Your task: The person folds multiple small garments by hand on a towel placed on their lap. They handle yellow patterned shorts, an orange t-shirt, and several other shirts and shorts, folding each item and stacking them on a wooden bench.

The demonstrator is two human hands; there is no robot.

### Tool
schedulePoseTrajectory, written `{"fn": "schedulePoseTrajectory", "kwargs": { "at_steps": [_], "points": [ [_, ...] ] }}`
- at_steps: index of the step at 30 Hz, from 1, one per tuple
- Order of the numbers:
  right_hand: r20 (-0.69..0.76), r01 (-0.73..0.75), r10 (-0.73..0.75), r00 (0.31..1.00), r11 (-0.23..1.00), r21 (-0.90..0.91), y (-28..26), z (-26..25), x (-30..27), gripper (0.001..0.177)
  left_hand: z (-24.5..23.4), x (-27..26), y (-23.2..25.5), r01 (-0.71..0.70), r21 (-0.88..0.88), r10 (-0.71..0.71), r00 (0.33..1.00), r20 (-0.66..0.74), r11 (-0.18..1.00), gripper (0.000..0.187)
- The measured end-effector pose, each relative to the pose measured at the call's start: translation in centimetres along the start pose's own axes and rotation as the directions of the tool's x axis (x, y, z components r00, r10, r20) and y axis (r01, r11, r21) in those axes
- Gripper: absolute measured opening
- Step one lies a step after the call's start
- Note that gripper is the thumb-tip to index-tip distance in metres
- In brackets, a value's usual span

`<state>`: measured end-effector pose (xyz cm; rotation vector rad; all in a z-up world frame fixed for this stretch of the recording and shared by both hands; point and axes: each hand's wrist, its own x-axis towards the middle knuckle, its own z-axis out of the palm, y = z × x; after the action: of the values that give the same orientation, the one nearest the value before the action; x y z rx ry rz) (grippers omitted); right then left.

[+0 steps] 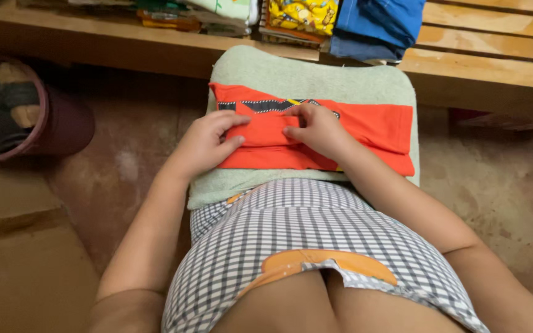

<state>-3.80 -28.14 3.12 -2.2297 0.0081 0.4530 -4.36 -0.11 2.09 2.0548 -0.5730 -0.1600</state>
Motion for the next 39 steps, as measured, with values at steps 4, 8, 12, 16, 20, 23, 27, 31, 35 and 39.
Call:
{"fn": "schedulePoseTrajectory", "kwargs": {
  "at_steps": [4,8,12,16,20,23,27,31,35,39],
  "points": [
    [-0.05,-0.002,0.012,0.999,0.981,0.192,1.1,-0.2,0.1,0.035,0.8,0.8,-0.2,0.02,-0.072,-0.029,0.992,-0.119,0.997,0.04],
    [-0.051,0.003,0.003,0.999,0.993,0.114,1.0,-0.1,0.5,0.045,1.6,2.1,-0.9,0.187,0.076,-0.173,0.972,-0.156,0.979,0.038],
    [-0.048,-0.004,0.003,0.999,1.0,-0.023,0.7,-0.1,0.6,0.056,2.1,2.3,-0.6,-0.014,0.257,0.072,0.974,-0.215,0.966,0.037],
    [-0.124,-0.043,0.031,0.992,0.995,-0.095,1.4,-1.8,-1.2,0.051,3.2,1.7,1.2,-0.017,0.441,0.132,0.964,-0.232,0.897,0.036],
    [-0.329,0.085,-0.218,0.919,0.923,-0.375,3.4,-7.3,-5.3,0.029,4.1,2.2,2.3,-0.24,0.481,0.302,0.952,-0.054,0.843,0.041],
    [-0.189,0.195,-0.384,0.904,0.763,-0.617,5.3,-9.8,-8.8,0.028,5.1,2.9,1.9,-0.24,0.527,0.227,0.97,0.091,0.815,0.057],
    [-0.159,0.278,-0.533,0.831,0.645,-0.712,7.6,-9.4,-10.6,0.037,6.7,3.7,0.2,-0.164,0.524,0.108,0.985,0.136,0.836,0.061],
    [-0.287,0.18,-0.545,0.788,0.649,-0.739,9.8,-9.0,-10.8,0.034,7.2,2.9,-1.4,-0.21,0.539,0.204,0.976,0.072,0.816,0.057],
    [-0.328,0.168,-0.589,0.738,0.632,-0.757,12.3,-8.8,-10.9,0.037,6.7,1.3,-1.7,-0.272,0.565,0.273,0.958,0.085,0.779,0.057],
    [-0.612,0.067,-0.215,0.761,0.964,-0.256,14.1,-8.8,-10.6,0.035,6.9,1.1,-0.7,-0.234,0.594,0.222,0.97,0.095,0.769,0.054]
  ]
}}
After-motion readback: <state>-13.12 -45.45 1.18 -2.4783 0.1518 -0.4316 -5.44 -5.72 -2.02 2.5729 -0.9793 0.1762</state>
